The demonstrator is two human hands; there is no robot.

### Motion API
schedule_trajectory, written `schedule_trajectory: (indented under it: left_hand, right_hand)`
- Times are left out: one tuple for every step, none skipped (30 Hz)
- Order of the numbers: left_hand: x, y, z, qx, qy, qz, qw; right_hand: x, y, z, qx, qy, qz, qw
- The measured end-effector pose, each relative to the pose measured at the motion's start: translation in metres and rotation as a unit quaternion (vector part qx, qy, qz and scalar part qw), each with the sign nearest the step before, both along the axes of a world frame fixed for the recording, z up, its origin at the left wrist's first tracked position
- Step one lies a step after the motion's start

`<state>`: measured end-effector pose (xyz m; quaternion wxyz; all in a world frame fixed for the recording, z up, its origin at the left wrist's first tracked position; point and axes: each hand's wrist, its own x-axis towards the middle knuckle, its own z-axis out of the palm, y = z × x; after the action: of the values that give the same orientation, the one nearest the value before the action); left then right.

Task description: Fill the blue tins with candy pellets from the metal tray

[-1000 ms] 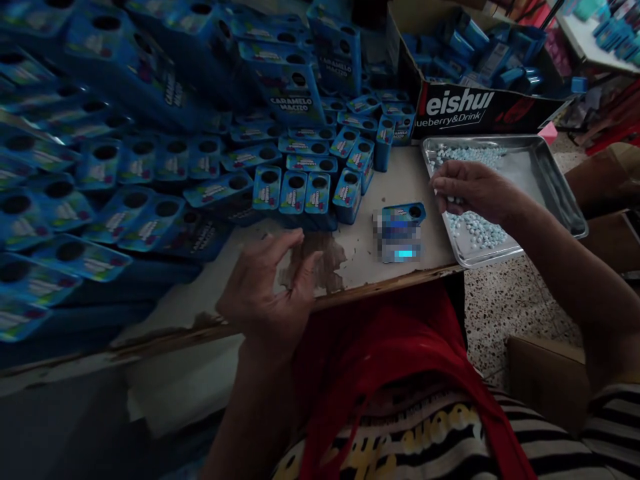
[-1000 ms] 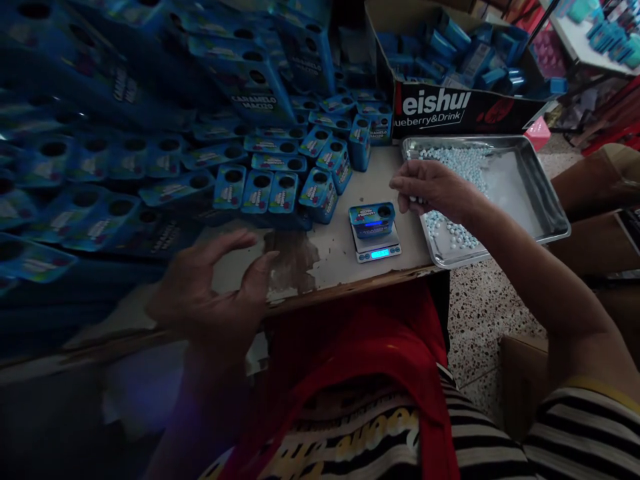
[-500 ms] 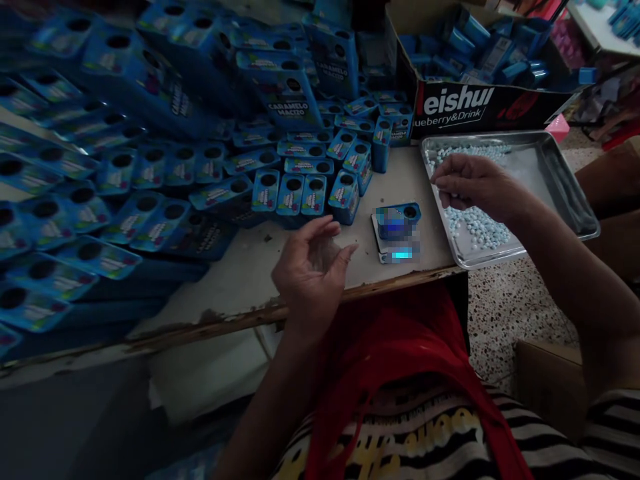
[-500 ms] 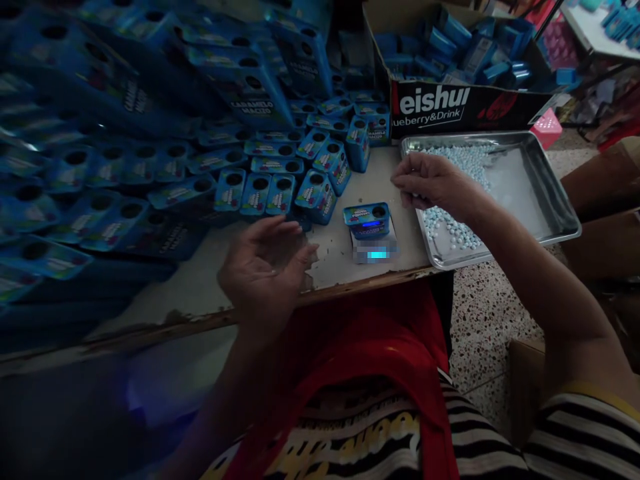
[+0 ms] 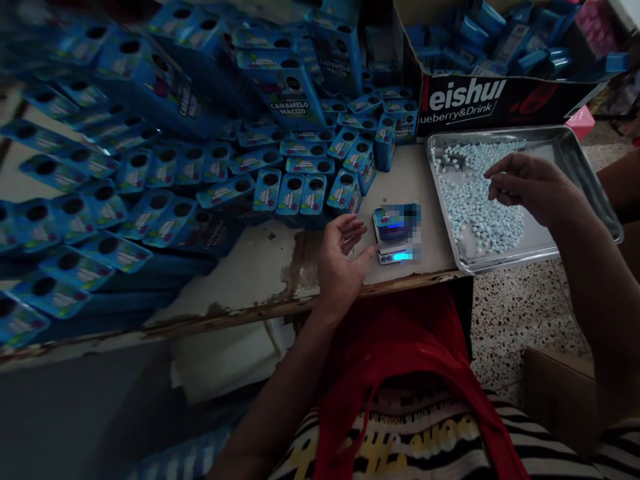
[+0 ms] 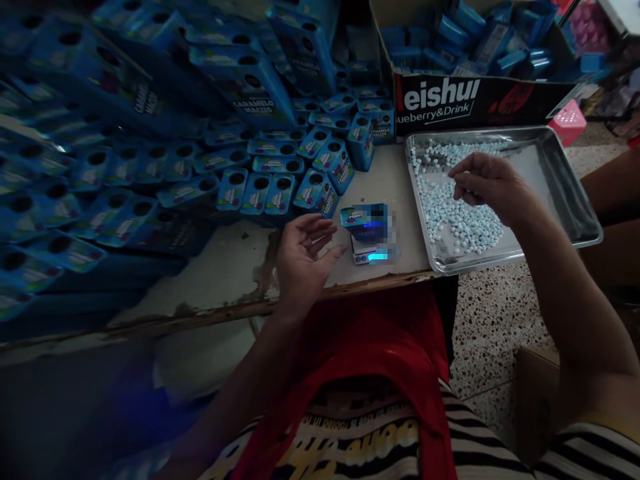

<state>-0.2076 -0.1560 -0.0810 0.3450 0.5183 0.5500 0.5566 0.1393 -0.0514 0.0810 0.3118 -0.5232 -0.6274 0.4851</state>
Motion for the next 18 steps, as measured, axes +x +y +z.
schedule_trajectory:
  left_hand:
    - [0.003,0.002,-0.003,0.003,-0.001,0.003,1.0]
    - [0.007,0.005,-0.006,0.007,-0.003,0.008,1.0]
    - [0.01,0.008,-0.009,0.011,-0.003,0.01,1.0]
    - [0.013,0.013,-0.011,0.012,0.0,0.007,1.0]
    - [0.017,0.018,-0.012,0.013,0.006,-0.001,1.0]
    - [0.02,0.024,-0.012,0.017,0.016,-0.013,1.0]
    - [0.023,0.032,-0.009,0.025,0.034,-0.027,0.999]
    - [0.026,0.039,-0.003,0.042,0.063,-0.044,0.996]
    - [0.029,0.047,0.005,0.068,0.105,-0.063,0.99]
    - [0.033,0.054,0.014,0.104,0.156,-0.083,0.979]
    - [0.037,0.061,0.025,0.145,0.209,-0.104,0.962]
    - [0.042,0.067,0.035,0.185,0.258,-0.125,0.94]
    - [0.047,0.073,0.044,0.22,0.296,-0.142,0.919]
    - [0.052,0.078,0.051,0.248,0.322,-0.156,0.9]
    - [0.056,0.082,0.056,0.265,0.338,-0.162,0.888]
    - [0.06,0.085,0.057,0.272,0.346,-0.162,0.883]
    - [0.063,0.087,0.056,0.27,0.347,-0.156,0.884]
    - [0.065,0.089,0.054,0.264,0.342,-0.145,0.89]
  right_hand:
    - [0.004,0.002,-0.002,0.005,-0.017,0.0,1.0]
    - [0.008,0.004,-0.005,0.016,-0.04,0.003,0.999]
    - [0.011,0.006,-0.009,0.035,-0.072,0.007,0.997]
    - [0.014,0.007,-0.015,0.062,-0.108,0.007,0.992]
    - [0.014,0.007,-0.022,0.091,-0.143,0.001,0.986]
    - [0.013,0.006,-0.03,0.117,-0.169,-0.013,0.978]
    - [0.009,0.004,-0.04,0.136,-0.177,-0.034,0.974]
    - [0.004,0.0,-0.051,0.139,-0.16,-0.06,0.975]
    - [-0.004,-0.005,-0.062,0.121,-0.115,-0.087,0.982]
    - [-0.013,-0.011,-0.072,0.08,-0.043,-0.109,0.99]
    - [-0.022,-0.016,-0.082,0.018,0.049,-0.127,0.991]
    - [-0.032,-0.021,-0.09,-0.051,0.146,-0.14,0.978]
    - [-0.041,-0.025,-0.096,-0.113,0.233,-0.149,0.954]
    - [-0.05,-0.027,-0.1,-0.165,0.306,-0.155,0.925]
    - [-0.056,-0.028,-0.101,-0.201,0.361,-0.16,0.897]
    - [-0.062,-0.028,-0.101,-0.224,0.4,-0.164,0.874]
    - [-0.065,-0.027,-0.101,-0.239,0.427,-0.167,0.856]
    - [-0.067,-0.026,-0.099,-0.247,0.445,-0.168,0.844]
